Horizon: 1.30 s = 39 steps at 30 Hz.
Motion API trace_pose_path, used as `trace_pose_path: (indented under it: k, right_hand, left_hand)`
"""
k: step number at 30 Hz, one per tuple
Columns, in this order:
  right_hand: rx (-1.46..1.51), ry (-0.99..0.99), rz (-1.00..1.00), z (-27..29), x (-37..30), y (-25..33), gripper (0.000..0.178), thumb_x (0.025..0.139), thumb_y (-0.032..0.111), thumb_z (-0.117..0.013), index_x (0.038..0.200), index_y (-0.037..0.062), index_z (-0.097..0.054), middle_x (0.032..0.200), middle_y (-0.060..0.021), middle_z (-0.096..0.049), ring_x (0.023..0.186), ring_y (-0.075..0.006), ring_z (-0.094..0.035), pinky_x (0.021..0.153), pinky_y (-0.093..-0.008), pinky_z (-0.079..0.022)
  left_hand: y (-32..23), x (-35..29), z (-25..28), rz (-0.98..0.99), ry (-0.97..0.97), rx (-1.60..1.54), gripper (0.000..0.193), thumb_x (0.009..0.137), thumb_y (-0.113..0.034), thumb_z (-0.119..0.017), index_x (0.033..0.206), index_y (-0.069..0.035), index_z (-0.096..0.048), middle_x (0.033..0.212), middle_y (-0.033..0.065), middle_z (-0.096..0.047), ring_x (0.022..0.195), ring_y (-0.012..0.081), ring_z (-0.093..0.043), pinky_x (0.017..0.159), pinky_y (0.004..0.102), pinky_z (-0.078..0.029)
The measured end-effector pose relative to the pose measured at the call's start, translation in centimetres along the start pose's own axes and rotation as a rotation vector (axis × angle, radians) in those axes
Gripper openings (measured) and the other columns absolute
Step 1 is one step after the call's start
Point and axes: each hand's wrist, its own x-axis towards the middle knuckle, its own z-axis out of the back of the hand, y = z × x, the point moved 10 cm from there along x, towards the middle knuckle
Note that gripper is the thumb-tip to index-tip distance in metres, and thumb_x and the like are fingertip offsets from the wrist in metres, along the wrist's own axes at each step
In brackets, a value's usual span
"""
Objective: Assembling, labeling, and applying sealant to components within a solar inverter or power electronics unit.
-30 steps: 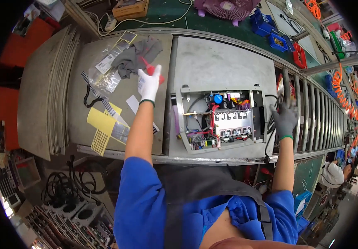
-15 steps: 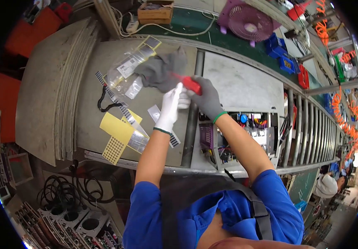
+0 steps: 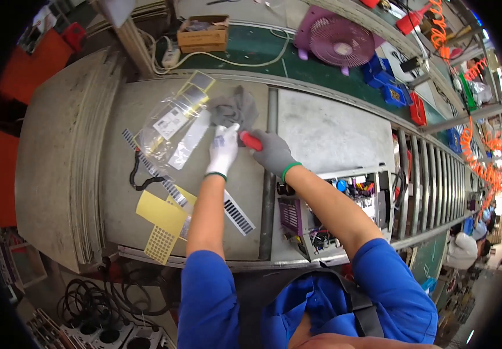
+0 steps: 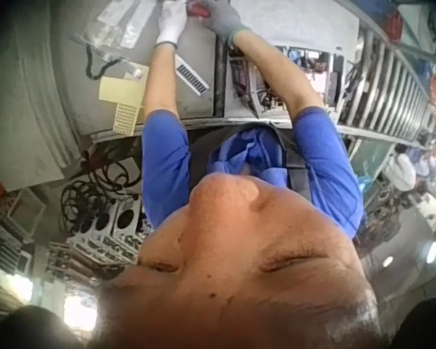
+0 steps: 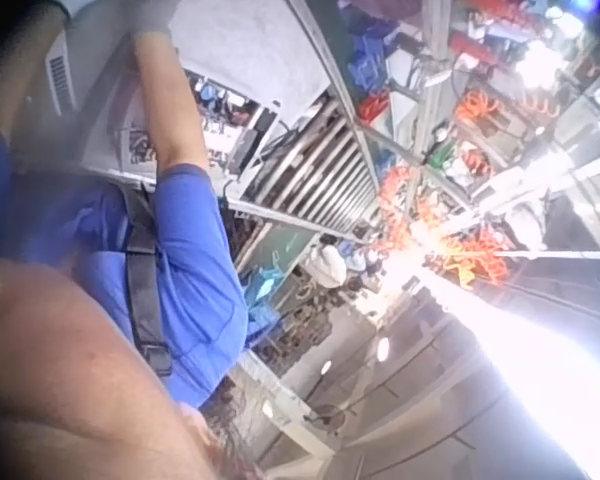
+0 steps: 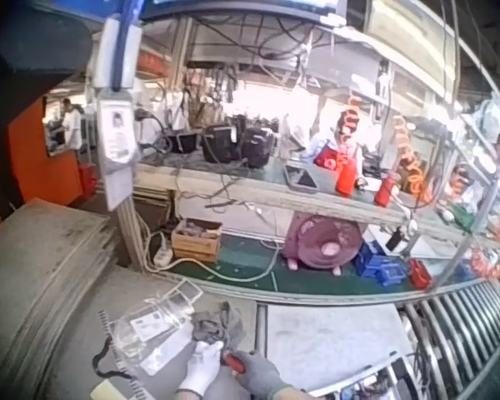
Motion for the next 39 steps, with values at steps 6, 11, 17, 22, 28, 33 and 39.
trace_pose_path:
  k: [6, 11, 17, 22, 28, 33, 39]
  right_hand:
    - [0.363, -0.198, 0.11, 13.4, -4.8, 0.2, 0.052, 0.079, 0.027, -0.078, 0.124, 0.0079, -0.062, 0.106, -0.0104, -0.07, 0.094, -0.0249, -0.068, 0.077, -0.0369, -0.056]
    - [0.813, -0.338, 0.005, 31.1, -19.6, -12.1, 0.057, 0.08, 0.032, -0.079, 0.127, 0.0057, -0.059, 0.115, -0.0112, -0.064, 0.09, -0.0169, -0.066, 0.076, -0.0294, -0.054]
    - [-0.341, -0.854, -0.444, 39.9, -32.9, -28.4, 0.058, 0.082, 0.018, -0.076, 0.131, -0.0027, -0.053, 0.119, -0.0161, -0.062, 0.104, -0.0278, -0.064, 0.092, -0.035, -0.051]
    - [0.712, -0.515, -0.117, 29.7, -31.7, -25.0, 0.062, 0.076, 0.014, -0.081, 0.13, 0.0, -0.056, 0.122, -0.0111, -0.062, 0.109, -0.0206, -0.061, 0.096, -0.0327, -0.049]
    - [0.343, -0.538, 0.508, 21.7, -26.4, -10.9, 0.058, 0.061, 0.006, -0.09, 0.111, 0.0046, -0.06, 0.104, -0.0121, -0.065, 0.095, -0.029, -0.062, 0.08, -0.038, -0.054]
    - [0.333, -0.491, 0.539, 20.0, -24.0, -8.4, 0.055, 0.061, 0.006, -0.091, 0.108, 0.0048, -0.062, 0.099, -0.0114, -0.066, 0.089, -0.0277, -0.063, 0.075, -0.0371, -0.055]
    - [0.25, -0.481, 0.544, 18.7, -23.4, -7.6, 0.051, 0.062, 0.007, -0.091, 0.104, 0.0047, -0.063, 0.096, -0.0117, -0.066, 0.087, -0.027, -0.064, 0.073, -0.0358, -0.055]
  left_hand:
    - [-1.5, 1.0, -1.4, -0.266, 0.059, 0.349, 0.029, 0.095, -0.018, -0.05, 0.119, -0.018, -0.066, 0.114, 0.0224, -0.061, 0.097, 0.0401, -0.066, 0.083, 0.049, -0.054]
    - [-2.3, -0.4, -0.9, -0.193, 0.025, 0.435, 0.04, 0.097, -0.02, -0.051, 0.136, -0.018, -0.058, 0.115, 0.0216, -0.059, 0.103, 0.0389, -0.064, 0.089, 0.0481, -0.052]
    - [-7.9, -10.4, 6.5, -0.083, -0.196, 0.271, 0.06, 0.098, -0.021, -0.055, 0.15, 0.001, -0.034, 0.141, 0.0254, -0.051, 0.126, 0.0407, -0.053, 0.108, 0.0432, -0.041]
    - [-16.8, -21.4, -0.1, 0.137, 0.027, -0.368, 0.077, 0.092, -0.021, -0.065, 0.153, 0.002, -0.025, 0.155, 0.0224, -0.033, 0.142, 0.0338, -0.034, 0.118, 0.0413, -0.027]
    - [-19.3, -23.8, -2.7, 0.276, -0.067, -0.469, 0.093, 0.082, -0.014, -0.076, 0.155, 0.002, -0.02, 0.158, 0.0221, -0.027, 0.147, 0.0335, -0.027, 0.12, 0.0416, -0.021]
    - [-19.3, -23.6, -2.5, 0.239, -0.049, -0.465, 0.091, 0.082, -0.013, -0.075, 0.155, 0.002, -0.022, 0.157, 0.0214, -0.028, 0.145, 0.033, -0.03, 0.119, 0.0409, -0.023]
    - [-18.7, -23.8, -2.8, 0.276, -0.054, -0.633, 0.088, 0.082, -0.014, -0.074, 0.154, 0.002, -0.025, 0.153, 0.0226, -0.033, 0.143, 0.0348, -0.032, 0.119, 0.0433, -0.024]
